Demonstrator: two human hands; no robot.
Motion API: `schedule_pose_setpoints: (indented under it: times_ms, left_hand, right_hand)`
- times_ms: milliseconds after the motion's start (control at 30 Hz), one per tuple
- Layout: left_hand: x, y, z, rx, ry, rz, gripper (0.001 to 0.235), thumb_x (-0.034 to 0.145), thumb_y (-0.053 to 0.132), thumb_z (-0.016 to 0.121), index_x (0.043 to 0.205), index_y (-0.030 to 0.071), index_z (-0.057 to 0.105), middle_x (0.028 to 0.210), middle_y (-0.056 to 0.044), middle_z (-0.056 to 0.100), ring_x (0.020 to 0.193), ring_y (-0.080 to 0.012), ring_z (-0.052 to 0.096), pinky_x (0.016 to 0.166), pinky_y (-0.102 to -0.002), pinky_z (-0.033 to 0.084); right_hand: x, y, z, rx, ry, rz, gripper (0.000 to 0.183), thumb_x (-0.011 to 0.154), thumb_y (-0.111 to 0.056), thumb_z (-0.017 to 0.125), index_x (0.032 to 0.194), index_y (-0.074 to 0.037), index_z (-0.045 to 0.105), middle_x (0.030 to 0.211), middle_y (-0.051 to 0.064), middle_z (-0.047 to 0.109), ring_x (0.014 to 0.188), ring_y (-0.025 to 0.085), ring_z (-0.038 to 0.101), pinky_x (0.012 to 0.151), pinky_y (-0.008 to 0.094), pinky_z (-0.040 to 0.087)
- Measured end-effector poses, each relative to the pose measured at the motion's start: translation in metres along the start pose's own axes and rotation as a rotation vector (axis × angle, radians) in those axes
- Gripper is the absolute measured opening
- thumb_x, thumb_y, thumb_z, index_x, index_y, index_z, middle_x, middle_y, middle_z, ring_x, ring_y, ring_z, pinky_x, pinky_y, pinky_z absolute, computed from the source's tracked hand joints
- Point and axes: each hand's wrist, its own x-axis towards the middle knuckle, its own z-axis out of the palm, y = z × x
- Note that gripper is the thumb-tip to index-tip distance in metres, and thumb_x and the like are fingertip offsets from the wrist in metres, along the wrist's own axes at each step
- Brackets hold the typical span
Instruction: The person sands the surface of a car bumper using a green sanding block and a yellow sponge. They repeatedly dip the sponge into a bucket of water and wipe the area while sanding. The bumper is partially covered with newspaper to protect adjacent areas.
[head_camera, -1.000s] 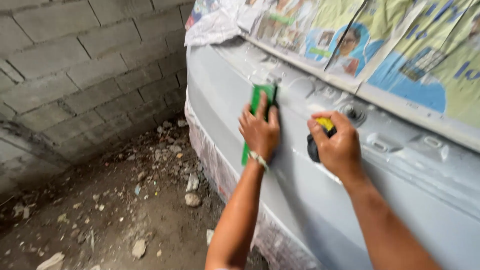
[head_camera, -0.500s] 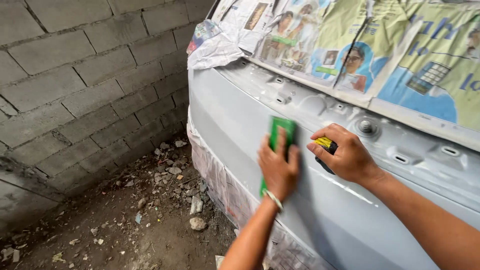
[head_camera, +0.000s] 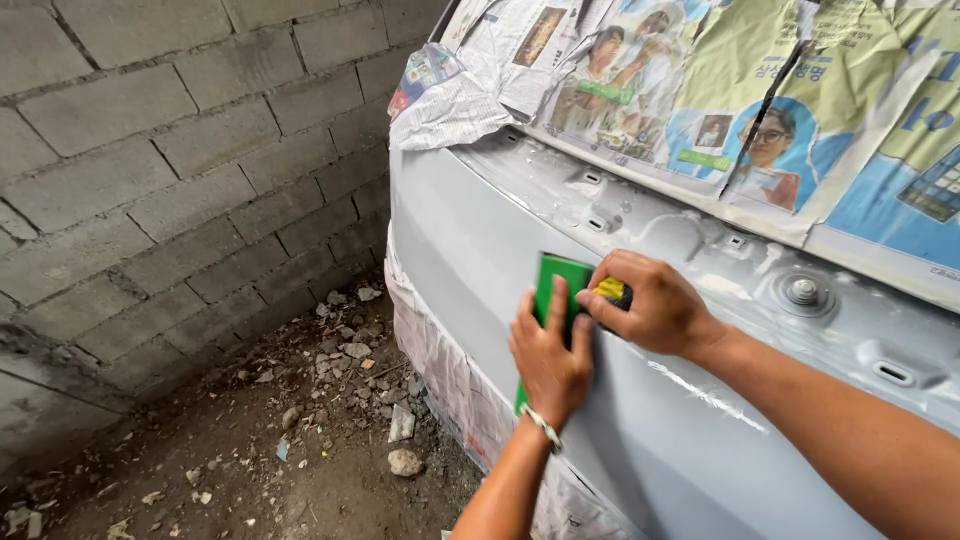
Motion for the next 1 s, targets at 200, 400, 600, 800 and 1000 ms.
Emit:
schedule_pose_setpoints:
  times_ms: [200, 400, 600, 800, 1000]
  left_hand:
    - [-0.019, -0.003, -0.013, -0.011, -0.016, -0.018, 0.060, 0.099, 0.037, 0.061, 0.155, 0.020, 0.048, 0.150, -0.029, 0.044, 0.130, -0.0452, 0.046, 0.110, -0.054, 0.034]
    - [0.020, -0.043, -0.005, 0.015, -0.030, -0.003, 0.060, 0.098, 0.038, 0.063, 0.154, 0.020, 0.050, 0.146, -0.030, 0.045, 0.126, -0.0462, 0.048, 0.108, -0.054, 0.035]
    - [-0.008, -0.043, 0.000, -0.026, 0.052, -0.047, 0.061, 0.098, 0.036, 0.062, 0.155, 0.020, 0.048, 0.145, -0.030, 0.046, 0.126, -0.0455, 0.048, 0.109, -0.053, 0.036]
    - [0.019, -0.071, 0.003, 0.005, 0.038, -0.067, 0.060, 0.099, 0.037, 0.062, 0.155, 0.022, 0.047, 0.144, -0.029, 0.048, 0.125, -0.0464, 0.049, 0.109, -0.054, 0.036]
    - [-0.014, -0.047, 0.012, 0.012, 0.073, 0.014, 0.063, 0.098, 0.037, 0.063, 0.156, 0.023, 0.047, 0.146, -0.031, 0.046, 0.126, -0.0484, 0.049, 0.109, -0.055, 0.035]
  right_hand:
    - [0.002, 0.000, 0.008, -0.114, -0.085, 0.023, 0.025, 0.083, -0.028, 0.075, 0.084, -0.004, 0.067, 0.082, 0.013, 0.067, 0.075, 0.032, 0.066, 0.069, 0.041, 0.052]
    - [-0.006, -0.011, 0.009, -0.140, -0.040, 0.081, 0.020, 0.085, -0.028, 0.073, 0.090, -0.009, 0.069, 0.089, 0.009, 0.068, 0.080, 0.031, 0.068, 0.070, 0.042, 0.053]
    - [0.001, -0.011, 0.010, -0.147, -0.001, 0.047, 0.020, 0.086, -0.028, 0.073, 0.091, -0.010, 0.068, 0.089, 0.009, 0.068, 0.083, 0.031, 0.068, 0.073, 0.042, 0.054]
    - [-0.006, -0.014, 0.016, -0.263, -0.089, -0.098, 0.023, 0.082, -0.029, 0.075, 0.087, -0.008, 0.067, 0.086, 0.008, 0.068, 0.082, 0.032, 0.067, 0.072, 0.043, 0.053]
    - [0.003, -0.015, 0.013, -0.267, -0.098, -0.086, 0.023, 0.082, -0.030, 0.075, 0.084, -0.008, 0.068, 0.083, 0.008, 0.067, 0.079, 0.030, 0.067, 0.070, 0.042, 0.053]
